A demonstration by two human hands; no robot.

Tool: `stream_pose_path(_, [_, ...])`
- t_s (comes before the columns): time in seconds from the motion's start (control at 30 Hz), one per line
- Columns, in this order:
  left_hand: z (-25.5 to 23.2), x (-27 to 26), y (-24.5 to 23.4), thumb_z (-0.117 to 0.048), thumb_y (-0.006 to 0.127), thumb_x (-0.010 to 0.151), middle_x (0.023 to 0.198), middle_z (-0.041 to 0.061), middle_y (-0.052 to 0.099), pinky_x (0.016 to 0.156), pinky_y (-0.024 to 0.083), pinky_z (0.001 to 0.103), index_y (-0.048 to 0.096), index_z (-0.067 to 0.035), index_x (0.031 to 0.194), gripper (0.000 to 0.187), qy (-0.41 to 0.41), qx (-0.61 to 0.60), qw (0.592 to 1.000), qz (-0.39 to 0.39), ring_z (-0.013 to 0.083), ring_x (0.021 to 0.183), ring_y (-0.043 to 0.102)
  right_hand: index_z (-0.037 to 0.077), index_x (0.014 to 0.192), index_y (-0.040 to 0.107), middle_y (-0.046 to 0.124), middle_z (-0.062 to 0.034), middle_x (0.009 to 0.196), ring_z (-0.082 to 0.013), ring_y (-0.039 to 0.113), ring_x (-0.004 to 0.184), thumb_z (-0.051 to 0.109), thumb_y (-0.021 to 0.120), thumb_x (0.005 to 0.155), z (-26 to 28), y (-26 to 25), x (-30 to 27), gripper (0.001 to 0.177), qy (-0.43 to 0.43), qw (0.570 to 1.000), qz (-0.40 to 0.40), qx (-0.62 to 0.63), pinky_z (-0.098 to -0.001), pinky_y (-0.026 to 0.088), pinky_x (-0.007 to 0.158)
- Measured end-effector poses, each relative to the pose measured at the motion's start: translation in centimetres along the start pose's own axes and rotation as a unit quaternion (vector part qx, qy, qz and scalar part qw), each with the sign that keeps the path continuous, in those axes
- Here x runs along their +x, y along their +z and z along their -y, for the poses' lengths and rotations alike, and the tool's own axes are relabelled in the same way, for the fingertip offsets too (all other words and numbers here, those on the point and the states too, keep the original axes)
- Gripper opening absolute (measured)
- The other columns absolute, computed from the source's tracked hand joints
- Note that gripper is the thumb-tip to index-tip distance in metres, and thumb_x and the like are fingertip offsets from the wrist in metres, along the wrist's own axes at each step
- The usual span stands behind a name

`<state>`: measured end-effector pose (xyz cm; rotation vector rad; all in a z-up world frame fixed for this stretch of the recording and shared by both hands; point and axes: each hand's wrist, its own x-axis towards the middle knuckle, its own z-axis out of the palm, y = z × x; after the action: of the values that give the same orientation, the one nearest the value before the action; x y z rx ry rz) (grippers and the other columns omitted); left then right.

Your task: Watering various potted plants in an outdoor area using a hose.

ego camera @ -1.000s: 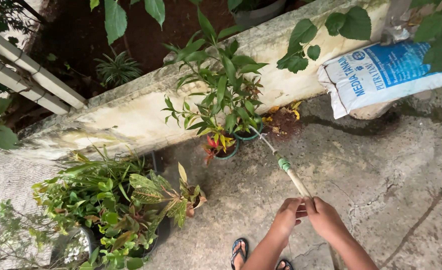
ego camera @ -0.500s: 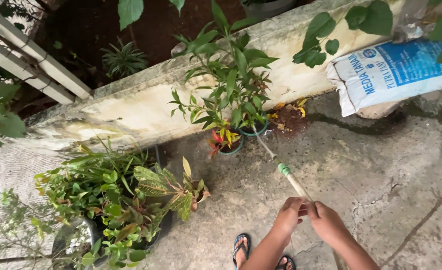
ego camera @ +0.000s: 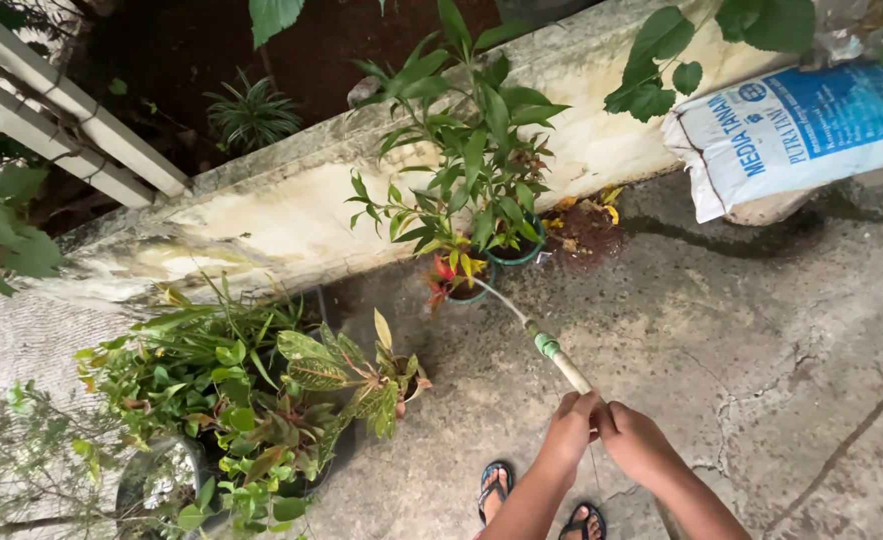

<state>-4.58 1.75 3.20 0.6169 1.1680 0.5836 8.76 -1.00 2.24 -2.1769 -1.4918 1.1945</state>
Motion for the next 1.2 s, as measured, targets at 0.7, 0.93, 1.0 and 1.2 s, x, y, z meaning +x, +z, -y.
stream_pose_path(0.7, [0.6, 2.2, -2.9, -0.036, 0.055, 0.104, 0.097, 0.002, 0.072, 0.076, 0.058, 0.029, 0.068, -0.009, 0.108, 0.03, -0.041, -0.072, 0.996, 0.008, 0.0148, 0.081, 0.07, 0.008, 0.108, 0.067, 0.076, -0.0204, 0.09, -0.0394, 0.074, 0.086, 0.042, 0.046, 0.1, 2.8, 0.5, -0.6, 0.041, 0.037, 0.999, 0.004, 0.018, -0.0482, 0.056, 0.078])
stream_pose_path(0.93, [-1.4, 1.0, -4.5, -0.04, 0.053, 0.103, 0.096, 0.0, 0.072, 0.081, 0.056, 0.029, 0.072, -0.011, 0.112, 0.036, -0.084, -0.109, 0.99, 0.019, 0.0144, 0.085, 0.068, 0.009, 0.106, 0.069, 0.077, -0.019, 0.093, -0.0394, 0.073, 0.09, 0.044, 0.049, 0.098, 2.8, 2.5, 0.7, 0.041, 0.012, 1.0, -0.007, 0.012, -0.0488, 0.055, 0.081])
stream_pose_path(1.0, [-1.3, 1.1, -5.0, -0.041, 0.053, 0.102, 0.097, 0.0, 0.072, 0.08, 0.056, 0.03, 0.072, -0.011, 0.111, 0.036, -0.082, -0.11, 0.99, 0.016, 0.0144, 0.084, 0.068, 0.009, 0.107, 0.069, 0.076, -0.019, 0.093, -0.0395, 0.073, 0.091, 0.044, 0.048, 0.099, 3.1, 2.9, 0.7, 0.041, 0.01, 1.0, -0.005, 0.004, -0.0488, 0.056, 0.081])
stream_pose_path(1.2, [-0.4, 1.9, -7.0, -0.043, 0.054, 0.102, 0.097, 0.0, 0.073, 0.08, 0.055, 0.029, 0.073, -0.013, 0.109, 0.037, -0.093, -0.1, 0.991, 0.015, 0.014, 0.085, 0.068, 0.009, 0.107, 0.069, 0.077, -0.0192, 0.093, -0.0391, 0.074, 0.09, 0.043, 0.048, 0.099, 3.6, 4.7, 0.9, 0.041, 0.014, 1.0, 0.002, 0.005, -0.0487, 0.056, 0.081])
